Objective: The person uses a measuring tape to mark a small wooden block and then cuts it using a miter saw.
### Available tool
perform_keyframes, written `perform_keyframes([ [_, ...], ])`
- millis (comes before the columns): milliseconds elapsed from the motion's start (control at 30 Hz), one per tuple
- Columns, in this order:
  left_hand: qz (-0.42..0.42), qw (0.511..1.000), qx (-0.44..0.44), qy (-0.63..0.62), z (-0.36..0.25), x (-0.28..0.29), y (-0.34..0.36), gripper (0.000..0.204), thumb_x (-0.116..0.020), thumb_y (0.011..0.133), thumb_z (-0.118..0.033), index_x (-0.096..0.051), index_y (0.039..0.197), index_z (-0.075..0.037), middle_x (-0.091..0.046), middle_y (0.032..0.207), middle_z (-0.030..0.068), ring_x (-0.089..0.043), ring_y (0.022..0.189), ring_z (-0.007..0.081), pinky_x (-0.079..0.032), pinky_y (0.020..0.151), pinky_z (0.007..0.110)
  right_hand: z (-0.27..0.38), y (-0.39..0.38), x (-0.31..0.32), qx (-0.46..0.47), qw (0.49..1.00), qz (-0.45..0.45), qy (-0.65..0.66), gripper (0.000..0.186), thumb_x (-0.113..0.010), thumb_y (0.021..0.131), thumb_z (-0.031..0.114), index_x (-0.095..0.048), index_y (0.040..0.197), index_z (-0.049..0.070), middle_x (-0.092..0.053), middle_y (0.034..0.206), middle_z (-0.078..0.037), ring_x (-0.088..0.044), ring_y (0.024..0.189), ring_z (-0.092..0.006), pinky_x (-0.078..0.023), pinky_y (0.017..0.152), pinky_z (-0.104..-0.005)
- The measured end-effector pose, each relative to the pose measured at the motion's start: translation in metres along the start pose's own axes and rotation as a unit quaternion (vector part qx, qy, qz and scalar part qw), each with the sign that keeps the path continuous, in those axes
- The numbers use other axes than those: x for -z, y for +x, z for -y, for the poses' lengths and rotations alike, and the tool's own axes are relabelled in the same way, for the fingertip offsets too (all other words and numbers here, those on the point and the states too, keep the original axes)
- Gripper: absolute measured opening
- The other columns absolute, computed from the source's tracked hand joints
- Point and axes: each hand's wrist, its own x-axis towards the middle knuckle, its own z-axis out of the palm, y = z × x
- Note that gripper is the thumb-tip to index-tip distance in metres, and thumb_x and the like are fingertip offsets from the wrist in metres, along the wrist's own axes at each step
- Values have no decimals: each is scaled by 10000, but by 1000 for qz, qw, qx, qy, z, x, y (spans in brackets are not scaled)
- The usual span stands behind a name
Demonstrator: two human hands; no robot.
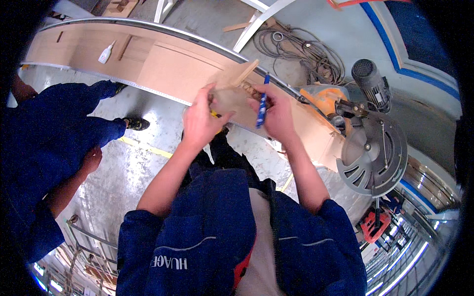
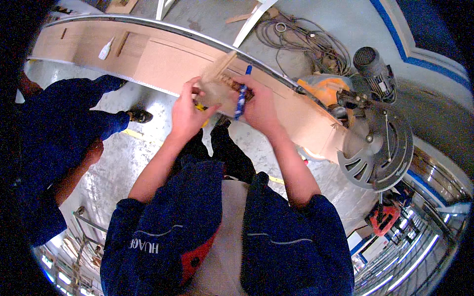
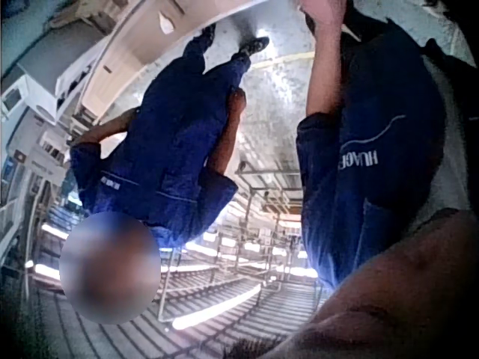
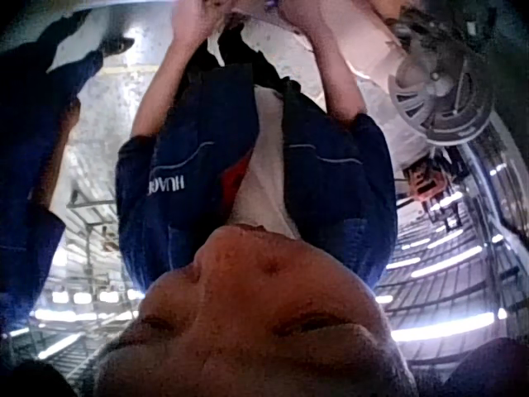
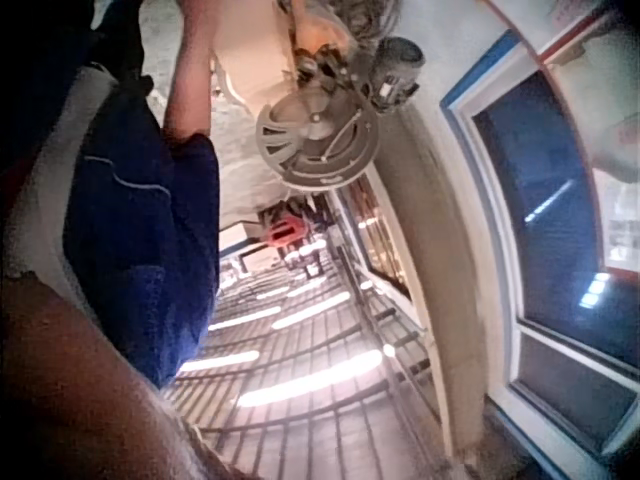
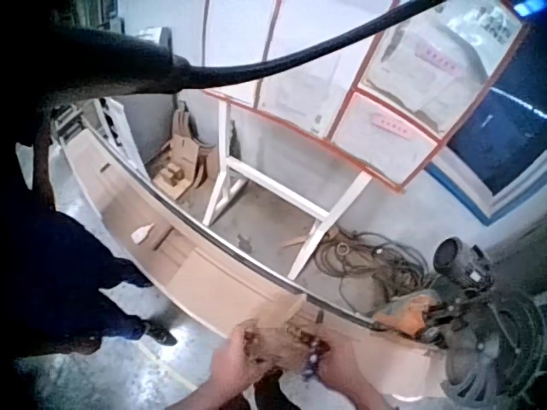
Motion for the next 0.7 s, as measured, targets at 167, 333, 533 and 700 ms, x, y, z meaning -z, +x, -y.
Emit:
perform_keyframes([
  [167, 4, 989, -139, 46, -7, 60, 13, 872, -955, 656, -223, -548, 1413, -76, -694, 1073, 120, -684, 959, 247, -569, 851, 386, 4, 13, 73, 13, 977, 195, 81, 336, -805, 876, 65, -675, 1181, 14, -690, 1066, -58, -615, 944, -106, -518, 826, -279],
  [333, 382, 920, -67, -50, -39, 99, 18, 627, -909, 711, -243, -665, 1246, -25, -736, 1022, 125, -682, 952, 180, -532, 908, 336, 1, 31, 94, 85, 913, 336, 217, 339, -805, 871, 46, -668, 1180, 20, -661, 1081, -13, -604, 953, -95, -495, 806, -236],
  [533, 522, 815, 43, -248, -63, 96, 18, 314, -807, 884, -141, -717, 1145, 9, -753, 1017, 19, -639, 903, 73, -518, 846, 270, -16, 36, 99, 27, 876, 346, 336, 382, -795, 883, 76, -660, 1240, 58, -656, 1114, -15, -593, 1013, -93, -493, 852, -254],
  [700, 417, 850, 94, -307, -58, 102, 11, 344, -826, 849, -152, -730, 1152, -22, -749, 1003, 13, -657, 868, 74, -537, 802, 268, -29, 43, 52, 13, 836, 234, 496, 379, -736, 932, 119, -611, 1286, 71, -632, 1180, -33, -609, 1075, -124, -519, 906, -311],
])
